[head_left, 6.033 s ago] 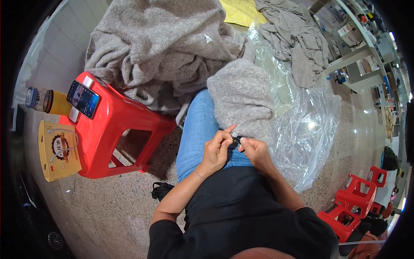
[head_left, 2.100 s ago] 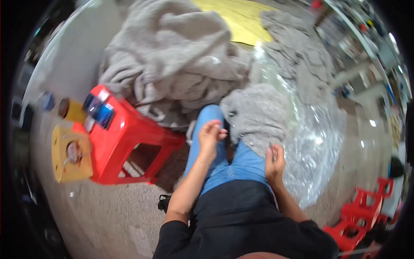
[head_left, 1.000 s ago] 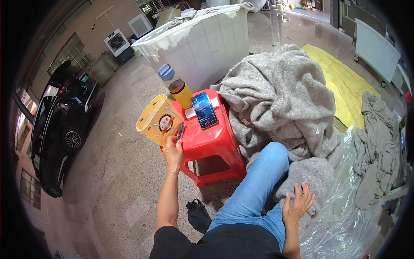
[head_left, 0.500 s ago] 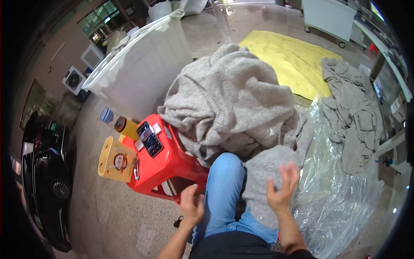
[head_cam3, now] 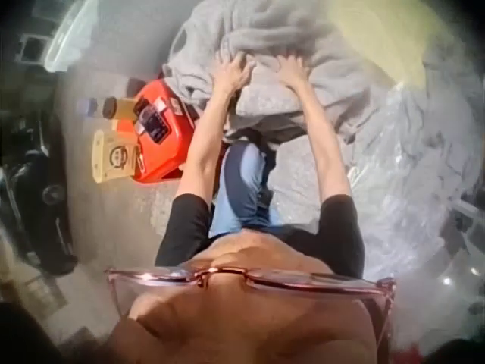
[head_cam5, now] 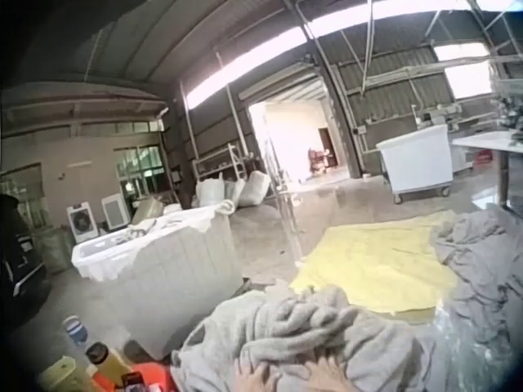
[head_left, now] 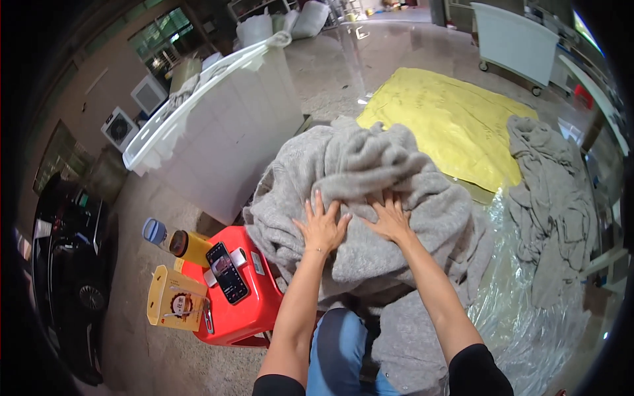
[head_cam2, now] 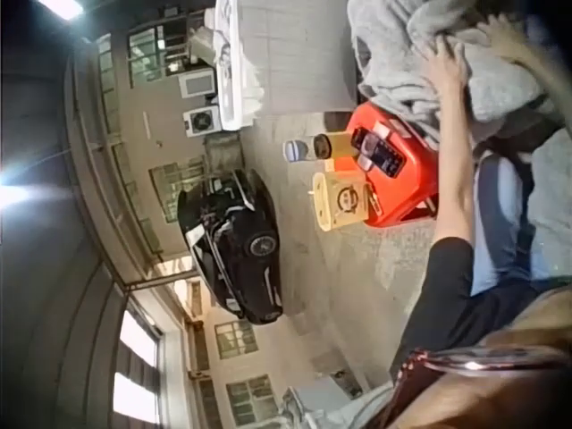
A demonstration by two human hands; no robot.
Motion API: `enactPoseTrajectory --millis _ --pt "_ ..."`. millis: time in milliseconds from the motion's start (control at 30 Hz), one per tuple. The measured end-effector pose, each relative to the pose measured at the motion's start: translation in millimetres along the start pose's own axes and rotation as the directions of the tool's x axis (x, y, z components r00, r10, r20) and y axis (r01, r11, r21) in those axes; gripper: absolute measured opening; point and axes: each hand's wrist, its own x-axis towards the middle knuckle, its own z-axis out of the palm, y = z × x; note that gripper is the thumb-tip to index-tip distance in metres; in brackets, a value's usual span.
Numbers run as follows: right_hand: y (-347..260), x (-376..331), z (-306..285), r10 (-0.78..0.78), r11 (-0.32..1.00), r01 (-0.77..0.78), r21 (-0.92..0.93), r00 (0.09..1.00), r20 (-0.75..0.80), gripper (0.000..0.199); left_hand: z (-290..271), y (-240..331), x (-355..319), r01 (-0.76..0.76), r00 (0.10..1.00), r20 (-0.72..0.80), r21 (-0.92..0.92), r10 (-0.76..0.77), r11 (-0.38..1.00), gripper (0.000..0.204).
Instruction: Inspecting a grey knitted garment for defects and trimming loose threads with snips.
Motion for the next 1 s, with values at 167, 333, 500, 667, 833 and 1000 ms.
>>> enactPoseTrajectory --millis 167,333,500,667,833,1000 --pt "11.9 -12.6 53.2 -0.019 0.997 0.025 -0.067 0.996 0.092 0.07 57.9 -31.4 -27.4 0.064 0.997 -0.041 -0.039 -0.065 0.997 0.05" --pt "1.4 -38.3 35.1 0.053 0.986 -0.029 -0.166 0.988 0.148 0.071 61.3 -41.9 -40.2 -0.006 1.0 0.005 -0.163 0.007 0.987 0.048" --pt "-10.8 -83.9 -14.5 0.107 0.969 -0.074 -0.237 0.986 0.13 0.073 59.9 -36.0 -48.2 -0.119 0.989 -0.12 -0.252 0.091 0.96 0.042" --pt "-58.6 -203.9 -57.2 0.024 1.0 -0.025 -0.009 0.986 -0.162 0.07 49.1 -47.7 -79.0 -0.267 0.95 -0.248 -0.329 0.189 0.906 0.039" --pt "-57.5 -360.3 -29.4 0.007 0.992 0.049 0.12 0.904 -0.427 0.06 -15.9 -64.0 -162.2 -0.581 0.756 -0.599 -0.433 0.262 0.689 0.017" --pt "-61.7 -415.0 20.2 -0.153 0.977 0.114 -0.183 0.964 -0.215 0.064 -67.8 -158.6 -207.9 -0.16 0.625 -0.773 -0.265 -0.11 0.951 0.015"
